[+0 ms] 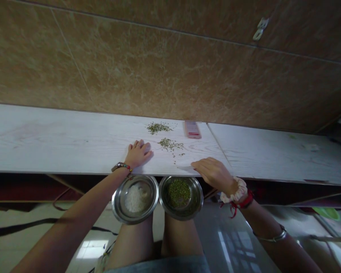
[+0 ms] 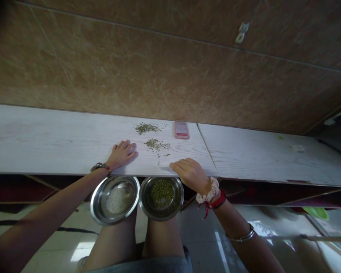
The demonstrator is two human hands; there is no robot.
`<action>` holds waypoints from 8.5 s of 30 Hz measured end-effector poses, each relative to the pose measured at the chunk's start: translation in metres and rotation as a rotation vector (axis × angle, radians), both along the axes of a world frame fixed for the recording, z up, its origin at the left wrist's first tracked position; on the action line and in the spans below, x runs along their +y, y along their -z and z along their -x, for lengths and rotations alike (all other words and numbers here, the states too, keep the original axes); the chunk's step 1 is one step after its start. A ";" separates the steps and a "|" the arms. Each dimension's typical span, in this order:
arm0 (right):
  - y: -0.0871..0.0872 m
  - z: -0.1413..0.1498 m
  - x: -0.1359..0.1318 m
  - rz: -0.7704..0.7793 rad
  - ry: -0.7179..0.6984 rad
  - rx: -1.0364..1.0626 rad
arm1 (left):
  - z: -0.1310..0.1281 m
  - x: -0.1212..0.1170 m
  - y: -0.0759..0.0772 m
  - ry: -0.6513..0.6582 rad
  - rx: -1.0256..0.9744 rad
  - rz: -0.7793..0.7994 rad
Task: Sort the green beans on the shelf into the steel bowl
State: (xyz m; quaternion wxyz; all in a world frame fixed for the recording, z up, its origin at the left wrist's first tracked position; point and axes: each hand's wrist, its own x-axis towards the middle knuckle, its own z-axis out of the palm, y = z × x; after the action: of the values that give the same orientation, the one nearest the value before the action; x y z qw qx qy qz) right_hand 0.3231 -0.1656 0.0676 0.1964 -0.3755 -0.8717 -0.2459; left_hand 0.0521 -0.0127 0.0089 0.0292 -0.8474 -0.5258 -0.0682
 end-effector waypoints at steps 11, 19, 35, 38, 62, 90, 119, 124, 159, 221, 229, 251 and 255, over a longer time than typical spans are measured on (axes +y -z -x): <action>0.003 0.006 -0.002 0.060 0.022 0.001 | -0.002 -0.002 -0.004 -0.024 0.052 0.019; -0.004 0.011 -0.014 0.067 -0.035 -0.012 | -0.001 -0.002 -0.002 -0.033 0.043 0.022; -0.013 0.019 0.013 -0.084 0.127 -0.010 | -0.002 0.000 0.000 -0.047 0.056 0.027; -0.009 0.022 0.021 -0.062 0.140 -0.040 | -0.001 0.000 -0.001 -0.049 0.043 0.029; -0.007 0.026 0.016 0.044 0.079 -0.091 | -0.001 0.001 0.000 -0.034 -0.002 0.030; -0.006 0.023 0.014 0.112 0.062 -0.102 | -0.001 0.000 0.000 -0.044 0.022 0.040; -0.009 0.031 0.016 0.125 -0.080 -0.037 | -0.001 0.000 -0.001 -0.038 0.014 0.032; -0.010 0.026 0.015 0.151 -0.114 -0.014 | -0.001 0.001 -0.001 -0.026 0.020 0.018; 0.045 -0.006 0.159 -0.101 -0.019 0.135 | -0.002 0.001 -0.001 -0.044 0.001 0.042; 0.014 -0.046 0.100 0.075 -0.083 0.103 | -0.002 0.006 0.005 -0.044 -0.040 0.044; 0.013 -0.063 0.089 0.080 -0.069 0.081 | -0.003 0.005 0.003 -0.045 -0.034 0.036; 0.002 -0.054 0.074 0.028 -0.083 -0.001 | -0.002 0.005 0.004 -0.033 -0.023 0.011; 0.000 -0.055 0.073 0.046 -0.091 -0.014 | -0.001 0.007 0.006 -0.026 -0.029 -0.013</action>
State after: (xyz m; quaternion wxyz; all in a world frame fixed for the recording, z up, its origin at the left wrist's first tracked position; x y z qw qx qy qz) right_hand 0.3786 -0.0930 0.0679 0.1926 -0.3384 -0.8947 -0.2191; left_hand 0.0535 -0.0061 0.0034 0.0278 -0.8393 -0.5365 -0.0834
